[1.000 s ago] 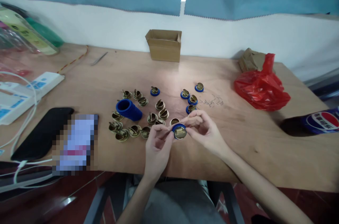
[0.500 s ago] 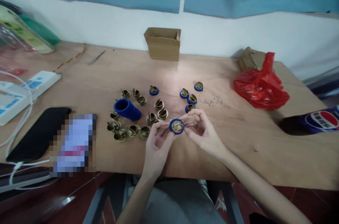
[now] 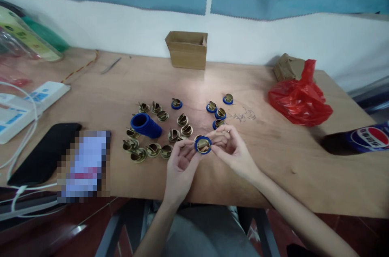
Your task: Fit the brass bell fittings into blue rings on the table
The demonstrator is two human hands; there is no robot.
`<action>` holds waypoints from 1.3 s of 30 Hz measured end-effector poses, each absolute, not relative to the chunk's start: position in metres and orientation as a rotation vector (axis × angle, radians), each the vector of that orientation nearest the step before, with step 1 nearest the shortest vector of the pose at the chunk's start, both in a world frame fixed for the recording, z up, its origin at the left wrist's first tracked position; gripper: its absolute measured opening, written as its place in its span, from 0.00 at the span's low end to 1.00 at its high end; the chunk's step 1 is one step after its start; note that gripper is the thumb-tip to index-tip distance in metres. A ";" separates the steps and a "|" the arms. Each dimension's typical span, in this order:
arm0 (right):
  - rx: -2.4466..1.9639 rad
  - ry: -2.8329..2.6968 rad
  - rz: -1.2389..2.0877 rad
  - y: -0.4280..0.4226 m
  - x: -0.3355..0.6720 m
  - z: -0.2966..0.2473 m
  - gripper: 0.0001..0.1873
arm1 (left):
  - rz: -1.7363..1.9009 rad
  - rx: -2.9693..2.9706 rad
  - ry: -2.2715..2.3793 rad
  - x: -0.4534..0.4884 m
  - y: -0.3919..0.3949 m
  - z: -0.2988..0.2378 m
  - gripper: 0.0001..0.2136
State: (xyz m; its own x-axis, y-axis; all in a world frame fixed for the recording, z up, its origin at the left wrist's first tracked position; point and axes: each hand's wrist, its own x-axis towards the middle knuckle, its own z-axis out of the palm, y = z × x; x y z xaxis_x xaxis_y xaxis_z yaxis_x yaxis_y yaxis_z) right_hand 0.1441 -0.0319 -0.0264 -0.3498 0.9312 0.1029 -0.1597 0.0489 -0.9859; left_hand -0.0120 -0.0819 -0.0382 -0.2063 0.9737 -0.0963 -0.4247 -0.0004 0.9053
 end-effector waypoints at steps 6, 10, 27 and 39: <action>-0.853 -1.550 1.297 -0.036 0.144 -0.019 0.18 | 1.536 0.806 1.092 -0.009 -0.082 -0.037 0.13; -0.887 -1.827 0.882 -0.039 0.152 -0.009 0.24 | 1.536 0.830 1.136 -0.006 -0.084 -0.038 0.15; -1.264 -2.107 0.058 -0.035 0.231 -0.004 0.03 | 1.277 1.574 1.451 -0.040 -0.112 -0.033 0.07; -1.669 -1.991 -0.067 -0.048 0.284 0.003 0.12 | 1.227 2.169 1.925 -0.101 -0.098 -0.016 0.10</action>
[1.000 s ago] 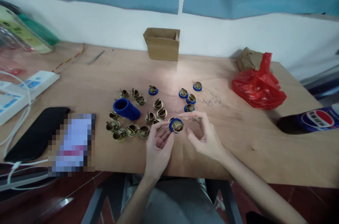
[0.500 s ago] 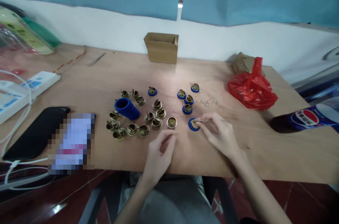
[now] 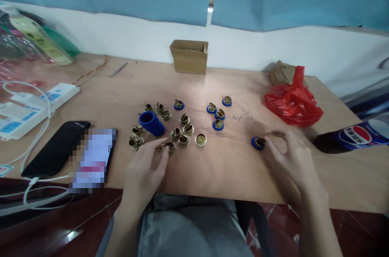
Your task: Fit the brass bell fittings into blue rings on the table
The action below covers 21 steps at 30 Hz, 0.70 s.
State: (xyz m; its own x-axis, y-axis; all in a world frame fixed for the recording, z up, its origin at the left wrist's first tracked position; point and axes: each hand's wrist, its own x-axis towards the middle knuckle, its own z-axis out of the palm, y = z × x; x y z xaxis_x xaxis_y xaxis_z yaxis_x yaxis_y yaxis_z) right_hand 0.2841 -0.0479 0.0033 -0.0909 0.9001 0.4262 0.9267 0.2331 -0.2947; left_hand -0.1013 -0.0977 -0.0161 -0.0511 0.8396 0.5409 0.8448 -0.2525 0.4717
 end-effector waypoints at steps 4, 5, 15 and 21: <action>-1.605 -2.024 -0.196 -0.046 0.268 0.015 0.11 | -1.060 -2.434 -1.718 -0.085 -0.083 -0.019 0.14; -1.574 -2.056 -0.184 -0.044 0.262 0.017 0.11 | -1.025 -2.460 -1.701 -0.080 -0.079 -0.019 0.14; -1.235 -2.292 0.417 -0.012 0.193 0.033 0.08 | -0.439 -2.780 -1.385 -0.046 -0.033 -0.014 0.08; -1.123 -2.002 0.797 -0.001 0.189 0.018 0.10 | -0.569 -2.926 -1.383 -0.046 -0.028 -0.016 0.10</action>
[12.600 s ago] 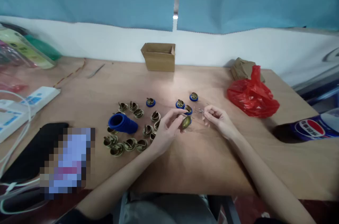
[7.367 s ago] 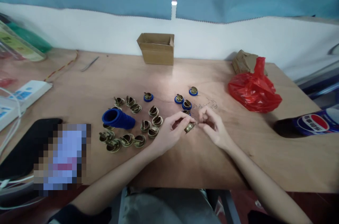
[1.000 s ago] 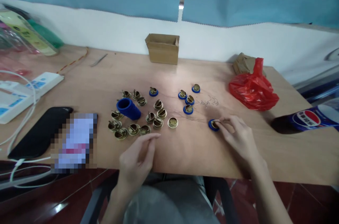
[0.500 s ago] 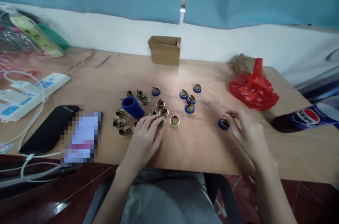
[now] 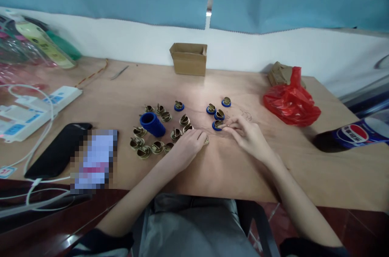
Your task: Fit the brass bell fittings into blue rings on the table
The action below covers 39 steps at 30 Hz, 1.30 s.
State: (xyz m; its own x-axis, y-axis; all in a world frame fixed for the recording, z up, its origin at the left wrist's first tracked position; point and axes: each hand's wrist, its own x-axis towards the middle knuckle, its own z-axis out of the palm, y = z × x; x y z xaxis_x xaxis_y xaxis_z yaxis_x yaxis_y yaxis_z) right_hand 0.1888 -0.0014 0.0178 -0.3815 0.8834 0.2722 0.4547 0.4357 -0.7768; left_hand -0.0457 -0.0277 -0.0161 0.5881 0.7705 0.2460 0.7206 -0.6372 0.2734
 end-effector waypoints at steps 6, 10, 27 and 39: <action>-1.121 -1.814 1.002 -0.009 0.185 0.008 0.12 | 1.132 1.959 1.099 -0.040 -0.015 -0.011 0.07; -0.949 -1.552 1.312 -0.013 0.178 0.012 0.14 | 1.192 1.462 0.884 -0.036 -0.010 -0.005 0.12; -0.756 -1.105 1.911 -0.015 0.167 -0.003 0.15 | 1.082 1.242 0.706 -0.030 -0.023 -0.006 0.12; -0.792 -1.329 1.833 -0.014 0.170 -0.007 0.14 | 1.083 1.210 0.662 -0.029 -0.025 -0.008 0.15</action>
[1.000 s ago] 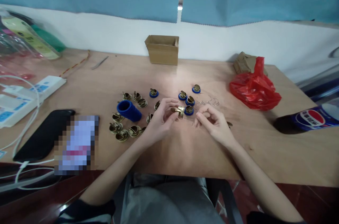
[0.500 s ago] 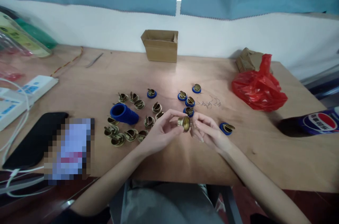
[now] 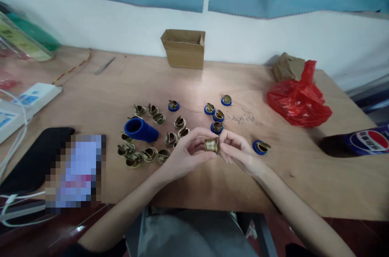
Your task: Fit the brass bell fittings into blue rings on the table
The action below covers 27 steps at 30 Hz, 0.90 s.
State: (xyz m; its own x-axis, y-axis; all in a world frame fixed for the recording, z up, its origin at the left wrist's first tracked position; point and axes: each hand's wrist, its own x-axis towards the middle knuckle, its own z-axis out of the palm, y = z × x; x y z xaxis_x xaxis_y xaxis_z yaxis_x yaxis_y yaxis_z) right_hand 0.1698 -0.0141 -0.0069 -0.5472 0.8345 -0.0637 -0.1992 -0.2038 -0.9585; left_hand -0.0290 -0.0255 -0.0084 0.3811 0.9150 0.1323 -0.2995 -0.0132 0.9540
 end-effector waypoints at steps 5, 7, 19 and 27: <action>-0.768 -1.399 1.828 -0.014 0.169 -0.004 0.16 | 1.087 1.197 0.661 -0.029 -0.025 -0.009 0.14; -0.770 -1.406 1.819 -0.015 0.169 -0.004 0.16 | 1.086 1.209 0.677 -0.029 -0.025 -0.009 0.14; -0.756 -1.539 1.755 -0.016 0.171 0.005 0.11 | 1.102 1.358 0.736 -0.032 -0.025 -0.004 0.07; -0.836 -1.695 1.589 -0.019 0.172 0.004 0.10 | 1.058 1.334 0.730 -0.034 -0.027 -0.008 0.09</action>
State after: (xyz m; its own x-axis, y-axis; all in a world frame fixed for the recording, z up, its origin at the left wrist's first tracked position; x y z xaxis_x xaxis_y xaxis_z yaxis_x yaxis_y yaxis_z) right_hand 0.1719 -0.0190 0.0044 -0.5781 0.8150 0.0394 0.0132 0.0576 -0.9983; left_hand -0.0341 -0.0272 -0.0079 0.3849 0.9112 0.1470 -0.1859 -0.0795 0.9793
